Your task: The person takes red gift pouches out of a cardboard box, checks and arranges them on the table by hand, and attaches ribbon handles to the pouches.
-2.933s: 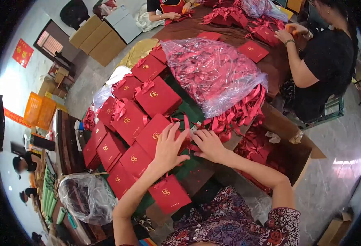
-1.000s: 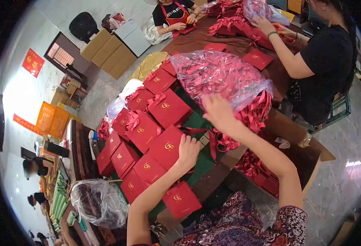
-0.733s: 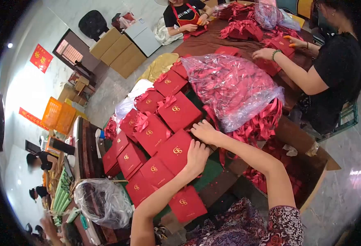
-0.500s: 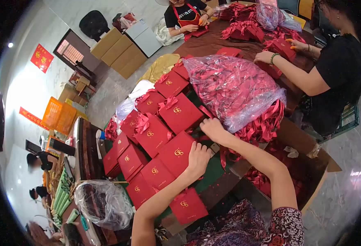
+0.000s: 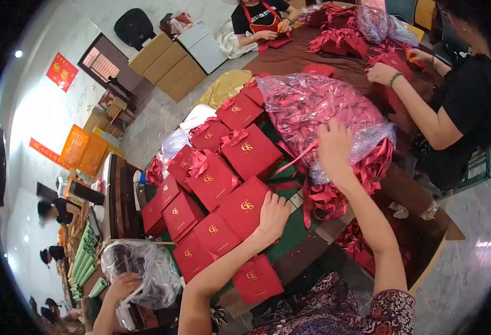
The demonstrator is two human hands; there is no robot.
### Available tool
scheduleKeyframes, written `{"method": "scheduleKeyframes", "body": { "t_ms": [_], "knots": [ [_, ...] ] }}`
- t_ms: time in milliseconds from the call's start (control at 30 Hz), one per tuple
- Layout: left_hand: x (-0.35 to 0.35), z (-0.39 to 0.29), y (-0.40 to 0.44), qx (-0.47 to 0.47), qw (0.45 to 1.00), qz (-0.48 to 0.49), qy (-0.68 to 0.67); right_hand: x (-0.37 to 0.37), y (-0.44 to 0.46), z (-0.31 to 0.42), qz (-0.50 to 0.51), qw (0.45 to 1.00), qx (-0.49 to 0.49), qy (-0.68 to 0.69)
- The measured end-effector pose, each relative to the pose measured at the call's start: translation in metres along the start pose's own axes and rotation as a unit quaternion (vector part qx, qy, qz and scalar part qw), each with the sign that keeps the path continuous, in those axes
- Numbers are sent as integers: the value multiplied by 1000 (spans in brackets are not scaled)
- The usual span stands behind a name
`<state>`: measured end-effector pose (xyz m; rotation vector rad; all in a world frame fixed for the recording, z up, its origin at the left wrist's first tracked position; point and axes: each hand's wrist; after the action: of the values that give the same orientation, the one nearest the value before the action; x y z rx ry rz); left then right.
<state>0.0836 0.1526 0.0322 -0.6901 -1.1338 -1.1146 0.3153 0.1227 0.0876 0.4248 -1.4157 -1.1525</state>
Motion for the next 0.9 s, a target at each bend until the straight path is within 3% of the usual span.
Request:
{"method": "scheduleKeyframes", "body": {
  "t_ms": [133,267,333,533,600,667,733,800,833,900],
  "knots": [
    [-8,-1,-1,18,999,-31,-13,37,33,-12,-53,997,-36,43],
    [-1,-1,0,4,1000,-11,-12,49,30,-7,-55,990,-1,133],
    [-7,-2,0,8,1000,-17,-12,24,3,11,58,972,65,219],
    [1,-2,2,7,1000,13,-12,-81,-105,62,187,922,312,130],
    [0,-2,0,8,1000,14,-14,-86,-108,61,171,927,287,171],
    [-3,-2,-1,9,1000,5,-11,-81,-101,60,201,941,255,91],
    [-7,-3,-1,11,1000,-4,-7,-74,-85,50,154,963,189,111],
    [-10,-4,0,15,1000,-15,-8,-63,-70,40,151,955,176,185],
    [-9,-4,-1,15,1000,-15,-8,-55,-67,40,198,940,173,219],
    [-4,-4,0,16,1000,2,-14,-63,-83,44,207,932,212,208]
  ]
}}
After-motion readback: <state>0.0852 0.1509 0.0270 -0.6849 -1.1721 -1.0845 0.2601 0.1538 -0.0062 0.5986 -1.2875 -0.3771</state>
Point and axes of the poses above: each hand's wrist, its own y-axis towards the middle knuckle, its own x-axis out of the back of the hand, z = x × y, and after that the axes turned 8 degrees about -z, right-handed
